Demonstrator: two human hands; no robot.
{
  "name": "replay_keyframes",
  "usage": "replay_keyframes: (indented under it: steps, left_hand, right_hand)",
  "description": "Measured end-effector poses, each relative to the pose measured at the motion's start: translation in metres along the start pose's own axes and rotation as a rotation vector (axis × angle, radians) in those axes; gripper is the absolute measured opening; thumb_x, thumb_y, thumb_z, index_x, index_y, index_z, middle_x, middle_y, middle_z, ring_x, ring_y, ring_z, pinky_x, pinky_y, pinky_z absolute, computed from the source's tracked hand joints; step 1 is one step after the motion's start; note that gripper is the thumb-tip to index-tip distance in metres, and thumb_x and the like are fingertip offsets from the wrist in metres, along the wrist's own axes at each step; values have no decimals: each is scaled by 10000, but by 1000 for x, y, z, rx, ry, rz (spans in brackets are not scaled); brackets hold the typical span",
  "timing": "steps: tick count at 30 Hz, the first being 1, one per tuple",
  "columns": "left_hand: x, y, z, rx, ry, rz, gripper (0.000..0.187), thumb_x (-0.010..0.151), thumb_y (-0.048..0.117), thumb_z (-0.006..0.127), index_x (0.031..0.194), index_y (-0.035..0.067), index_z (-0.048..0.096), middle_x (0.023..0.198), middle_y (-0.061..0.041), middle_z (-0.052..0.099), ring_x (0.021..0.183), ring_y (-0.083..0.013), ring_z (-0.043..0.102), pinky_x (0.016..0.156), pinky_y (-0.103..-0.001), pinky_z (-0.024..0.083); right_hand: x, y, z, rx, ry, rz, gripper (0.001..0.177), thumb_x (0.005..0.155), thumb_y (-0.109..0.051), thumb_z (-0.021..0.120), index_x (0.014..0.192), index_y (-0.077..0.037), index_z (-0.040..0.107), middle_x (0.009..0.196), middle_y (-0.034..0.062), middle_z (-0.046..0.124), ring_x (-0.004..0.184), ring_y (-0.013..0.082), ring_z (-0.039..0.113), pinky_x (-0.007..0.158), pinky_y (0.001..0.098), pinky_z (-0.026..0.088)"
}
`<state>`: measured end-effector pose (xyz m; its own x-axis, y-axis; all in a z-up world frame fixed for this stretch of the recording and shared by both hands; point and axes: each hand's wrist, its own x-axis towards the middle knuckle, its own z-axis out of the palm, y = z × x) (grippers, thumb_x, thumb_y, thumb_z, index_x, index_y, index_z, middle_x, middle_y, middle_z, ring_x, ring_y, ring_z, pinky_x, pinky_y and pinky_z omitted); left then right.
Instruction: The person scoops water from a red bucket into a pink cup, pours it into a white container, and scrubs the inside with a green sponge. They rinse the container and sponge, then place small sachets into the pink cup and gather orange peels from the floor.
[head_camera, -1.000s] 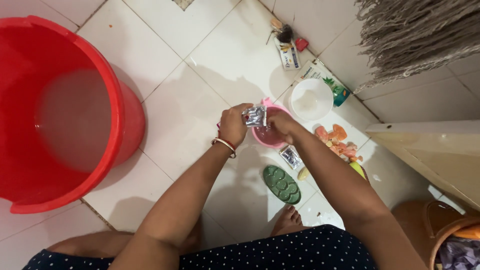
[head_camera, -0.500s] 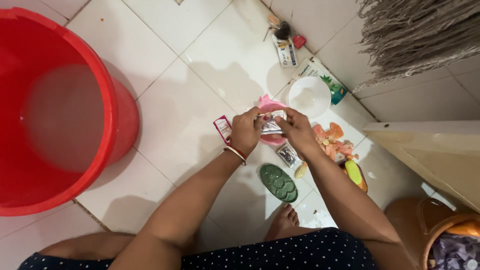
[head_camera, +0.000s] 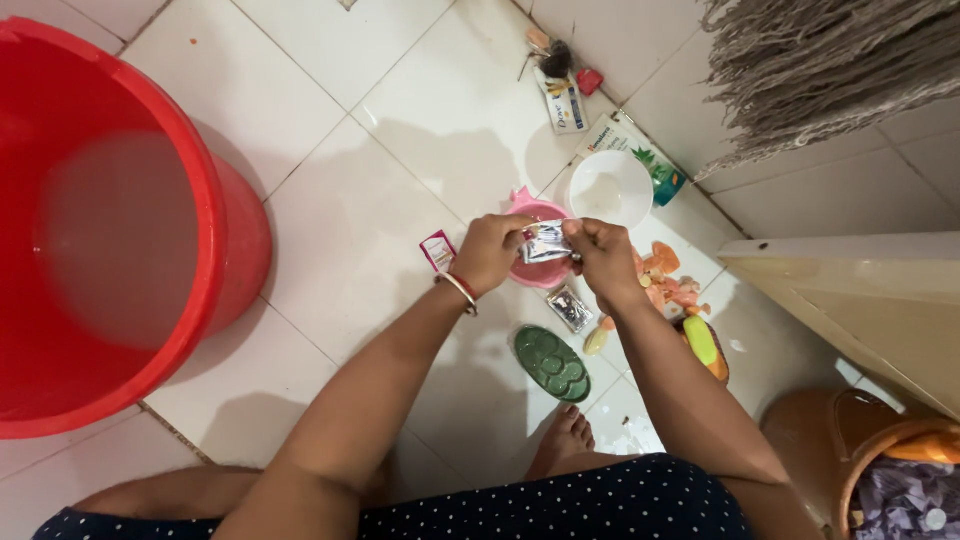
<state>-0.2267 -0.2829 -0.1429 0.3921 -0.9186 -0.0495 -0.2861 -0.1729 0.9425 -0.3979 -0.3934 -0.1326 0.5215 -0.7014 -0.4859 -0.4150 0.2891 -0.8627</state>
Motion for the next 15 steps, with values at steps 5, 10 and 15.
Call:
replay_keyframes:
  steps: [5,10,15]
  left_hand:
    - [-1,5,-4,-112,49,-175,127,848,24,710,964,-1,754,800,-154,774,642,-227,751,597,-324,584]
    - [-3,-16,20,119,42,-250,228,961,60,587,1120,51,752,834,-179,766,697,-271,761,682,-347,600]
    - [9,-95,83,623,-166,67,340,922,117,570,1233,9,656,1136,-251,701,991,-359,711,901,-451,560]
  right_hand:
    - [-3,-4,-5,77,-145,-19,240,974,-148,648,1132,15,723,857,66,759,672,111,678,633,270,572]
    - [-15,-9,-1,-432,100,-92,209,928,-141,722,1052,25,746,850,161,773,681,200,719,642,334,584]
    - [-7,16,21,-1287,108,-711,317,797,-41,743,1112,-10,756,938,141,709,879,313,680,709,388,579]
